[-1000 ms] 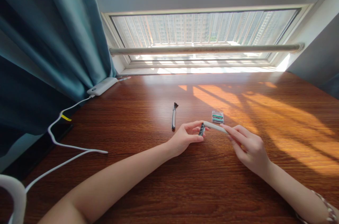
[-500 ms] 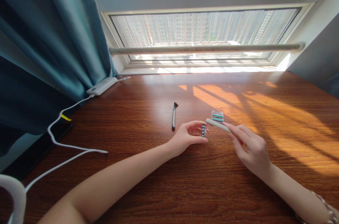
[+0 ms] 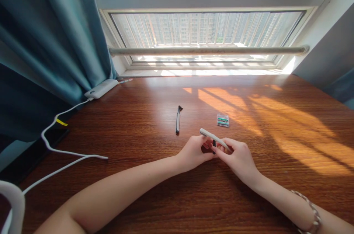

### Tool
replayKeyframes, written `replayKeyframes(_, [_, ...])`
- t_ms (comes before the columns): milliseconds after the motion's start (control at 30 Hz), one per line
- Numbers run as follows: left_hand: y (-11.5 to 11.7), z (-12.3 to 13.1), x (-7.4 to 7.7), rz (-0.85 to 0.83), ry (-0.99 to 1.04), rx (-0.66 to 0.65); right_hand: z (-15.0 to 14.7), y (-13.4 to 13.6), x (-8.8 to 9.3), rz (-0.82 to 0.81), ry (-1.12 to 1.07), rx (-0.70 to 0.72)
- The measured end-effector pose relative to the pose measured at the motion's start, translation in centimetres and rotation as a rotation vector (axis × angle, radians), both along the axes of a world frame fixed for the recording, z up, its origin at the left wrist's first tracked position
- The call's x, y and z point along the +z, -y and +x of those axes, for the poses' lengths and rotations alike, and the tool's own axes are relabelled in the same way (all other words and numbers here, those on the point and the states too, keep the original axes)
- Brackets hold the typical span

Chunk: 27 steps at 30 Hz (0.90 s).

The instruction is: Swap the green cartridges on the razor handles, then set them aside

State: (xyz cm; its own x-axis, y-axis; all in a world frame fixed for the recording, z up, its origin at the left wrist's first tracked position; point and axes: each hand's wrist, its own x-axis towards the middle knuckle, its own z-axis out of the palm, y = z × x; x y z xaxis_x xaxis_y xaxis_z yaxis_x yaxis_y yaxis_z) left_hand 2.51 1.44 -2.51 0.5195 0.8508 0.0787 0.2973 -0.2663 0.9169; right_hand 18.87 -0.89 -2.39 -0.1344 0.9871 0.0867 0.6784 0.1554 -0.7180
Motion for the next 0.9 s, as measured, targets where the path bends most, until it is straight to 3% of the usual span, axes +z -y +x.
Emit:
replayKeyframes(133, [0.2, 0.1, 0.0, -0.032, 0.021, -0.010, -0.1, 0.1, -0.1, 0.059, -0.062, 0.024])
replayKeyframes(433, [0.3, -0.1, -1.2, -0.160, 0.320, 0.007, 0.3, 0.3, 0.6, 0.110, -0.186, 0.126])
replayKeyframes(633, [0.1, -0.4, -0.5, -0.003, 0.209, 0.062, 0.4, 0.1, 0.0, 0.113, -0.197, 0.159])
replayKeyframes(767, [-0.1, -0.8, -0.4, -0.043, 0.252, 0.058, 1.8, -0.2, -0.1, 0.181, -0.191, 0.172])
replayKeyframes(900, [-0.5, -1.2, -0.4, -0.085, 0.334, 0.111, 4.1, -1.4, 0.2, 0.319, -0.050, 0.140])
